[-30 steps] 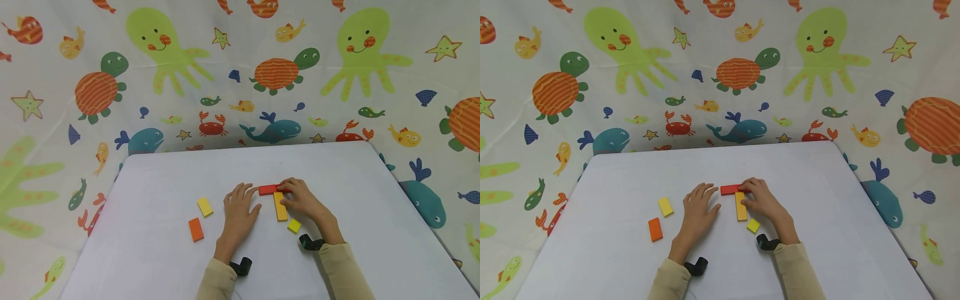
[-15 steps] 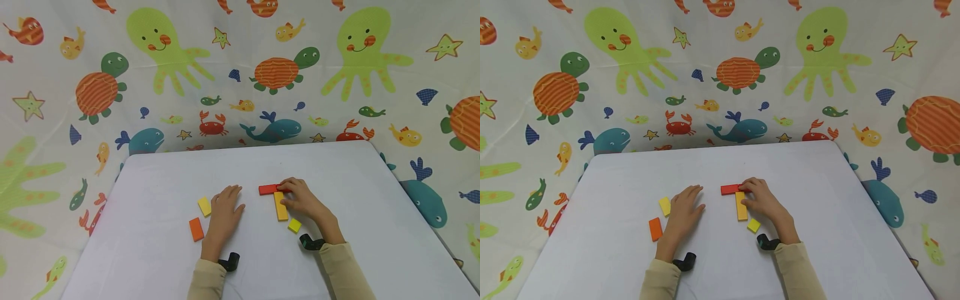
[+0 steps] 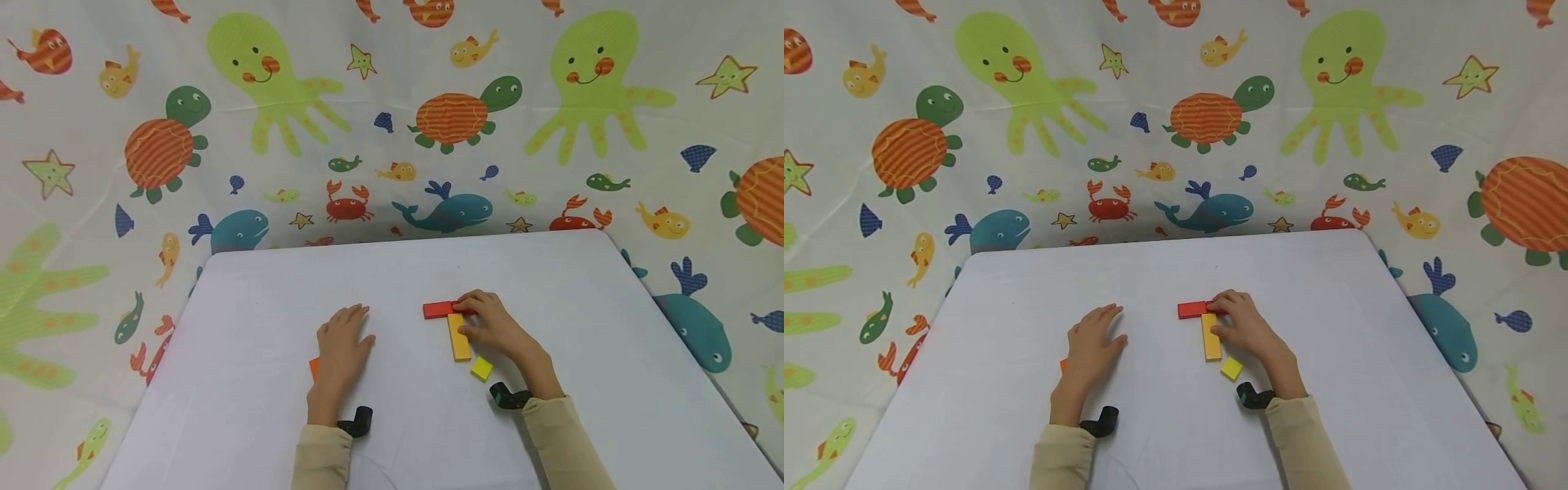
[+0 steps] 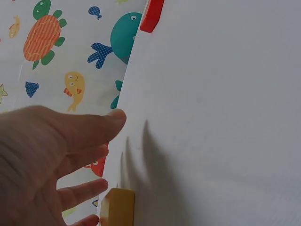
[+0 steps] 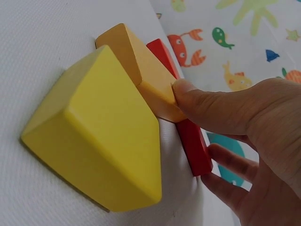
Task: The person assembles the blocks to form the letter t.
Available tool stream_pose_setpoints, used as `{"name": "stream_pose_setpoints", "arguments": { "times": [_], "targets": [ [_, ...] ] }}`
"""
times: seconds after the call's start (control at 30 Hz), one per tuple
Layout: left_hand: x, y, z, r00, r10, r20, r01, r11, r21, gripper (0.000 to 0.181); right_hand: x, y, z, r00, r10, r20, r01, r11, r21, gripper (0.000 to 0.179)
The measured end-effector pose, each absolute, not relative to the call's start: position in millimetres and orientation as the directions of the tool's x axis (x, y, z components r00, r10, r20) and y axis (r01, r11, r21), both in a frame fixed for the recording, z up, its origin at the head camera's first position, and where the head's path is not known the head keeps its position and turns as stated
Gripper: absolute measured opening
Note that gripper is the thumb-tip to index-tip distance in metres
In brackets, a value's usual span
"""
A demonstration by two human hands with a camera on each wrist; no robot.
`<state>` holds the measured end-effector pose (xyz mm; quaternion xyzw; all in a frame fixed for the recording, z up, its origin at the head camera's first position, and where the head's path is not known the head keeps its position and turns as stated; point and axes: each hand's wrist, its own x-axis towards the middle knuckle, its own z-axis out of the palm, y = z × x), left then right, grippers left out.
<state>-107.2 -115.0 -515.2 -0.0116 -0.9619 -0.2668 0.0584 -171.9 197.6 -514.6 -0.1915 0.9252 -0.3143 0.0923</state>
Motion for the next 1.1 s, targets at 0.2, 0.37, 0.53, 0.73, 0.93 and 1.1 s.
{"name": "stream_pose_setpoints", "arguments": {
  "times": [0.2,0.37,0.53,0.73,0.93,1.1],
  "targets": [
    [-102,-127,-511,-0.995,-0.054,0.082,-0.009,0.88,0.476,0.059,-172,197,-514,-0.909,-0.412,-0.057,-0.293,0.731,-0.617,0.042],
    [-95,-137,-506,-0.994,-0.095,0.048,-0.064,0.893,0.445,0.061,-172,198,-514,-0.908,-0.416,-0.055,-0.296,0.729,-0.617,0.043],
    [-92,-144,-503,-0.993,-0.118,-0.004,-0.108,0.896,0.43,0.064,-173,197,-516,-0.91,-0.412,-0.05,-0.299,0.735,-0.608,0.042],
    [-90,-146,-501,-0.992,-0.128,-0.011,-0.119,0.891,0.438,0.066,-173,197,-517,-0.912,-0.408,-0.047,-0.296,0.733,-0.613,0.042],
    [-89,-146,-500,-0.991,-0.136,-0.002,-0.123,0.888,0.442,0.066,-172,198,-515,-0.912,-0.407,-0.058,-0.287,0.731,-0.619,0.043],
    [-90,-147,-501,-0.99,-0.141,0.003,-0.126,0.893,0.432,0.064,-171,198,-514,-0.911,-0.408,-0.062,-0.284,0.729,-0.622,0.043]
  ]
}}
